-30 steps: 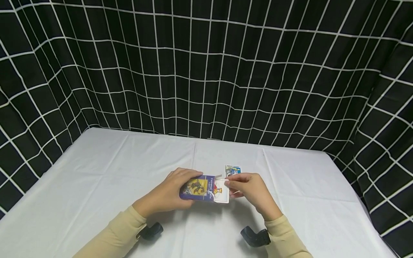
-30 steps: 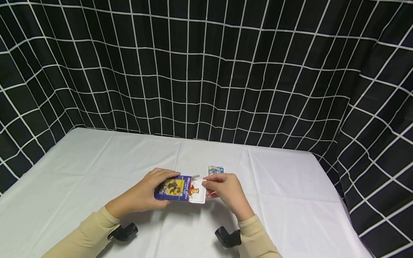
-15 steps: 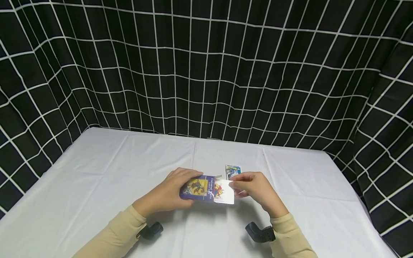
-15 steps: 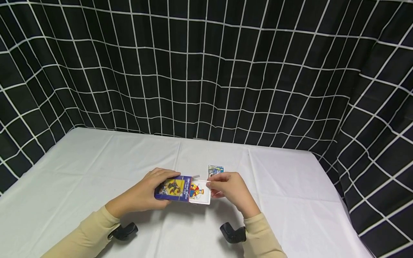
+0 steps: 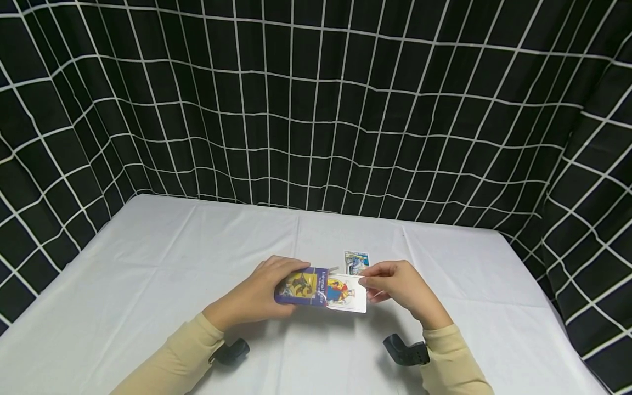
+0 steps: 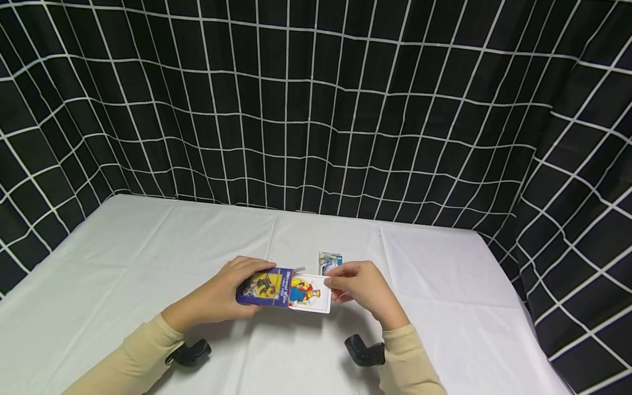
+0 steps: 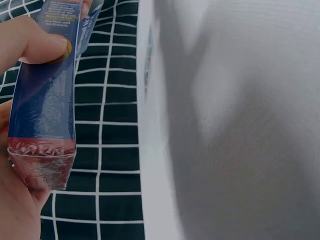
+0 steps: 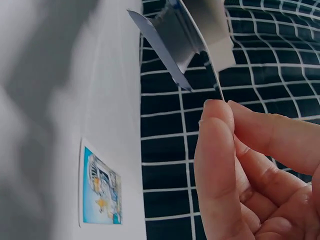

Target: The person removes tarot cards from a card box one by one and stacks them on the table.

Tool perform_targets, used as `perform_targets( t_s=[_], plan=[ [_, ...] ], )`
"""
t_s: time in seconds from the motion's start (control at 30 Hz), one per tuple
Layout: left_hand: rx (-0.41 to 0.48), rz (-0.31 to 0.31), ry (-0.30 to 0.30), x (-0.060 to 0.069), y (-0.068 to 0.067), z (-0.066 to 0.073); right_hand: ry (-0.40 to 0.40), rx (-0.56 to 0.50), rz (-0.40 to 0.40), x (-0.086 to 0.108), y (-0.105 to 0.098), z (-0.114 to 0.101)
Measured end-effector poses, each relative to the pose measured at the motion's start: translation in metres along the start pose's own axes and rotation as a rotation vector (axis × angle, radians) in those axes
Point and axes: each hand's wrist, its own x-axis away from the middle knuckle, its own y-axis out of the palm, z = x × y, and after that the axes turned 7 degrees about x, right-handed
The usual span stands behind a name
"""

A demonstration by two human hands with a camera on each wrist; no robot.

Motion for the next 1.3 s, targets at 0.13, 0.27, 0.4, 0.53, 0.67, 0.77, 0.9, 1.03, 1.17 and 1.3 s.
perform_targets(
  t_s=[0.13,0.27,0.4,0.53,0.67,0.77,0.9,1.03,1.17,1.3],
  plan=[
    [-0.013,0.012,0.011,-0.001,-0.001,-0.001,0.001,0.012,0.002,0.001,-0.007,0.001],
    [-0.022,0.017,0.014,-0.001,-0.002,-0.002,0.0,0.02,0.001,0.002,-0.012,0.002],
    [-0.017,0.02,0.01,-0.002,-0.002,-0.002,0.001,0.026,0.0,0.003,-0.016,0.002],
    [-0.006,0.023,0.003,-0.002,-0.003,-0.002,0.01,0.037,0.006,0.004,-0.019,0.003],
    [-0.003,0.022,-0.011,-0.002,-0.003,-0.002,0.023,0.043,0.009,0.004,-0.022,0.004],
    [0.001,0.03,-0.012,-0.002,-0.004,-0.002,0.025,0.048,0.011,0.004,-0.027,0.007],
    [0.012,0.034,-0.009,-0.004,-0.004,-0.001,0.026,0.063,0.014,0.005,-0.035,0.01],
    [0.02,0.039,-0.02,-0.004,-0.004,-0.001,0.037,0.062,0.001,0.005,-0.043,0.012],
    [0.013,0.045,-0.023,-0.005,-0.005,-0.002,0.06,0.039,0.001,0.006,-0.049,0.013],
    [0.008,0.049,-0.023,-0.003,-0.004,-0.005,0.077,-0.006,0.0,0.008,-0.053,0.014]
  ],
)
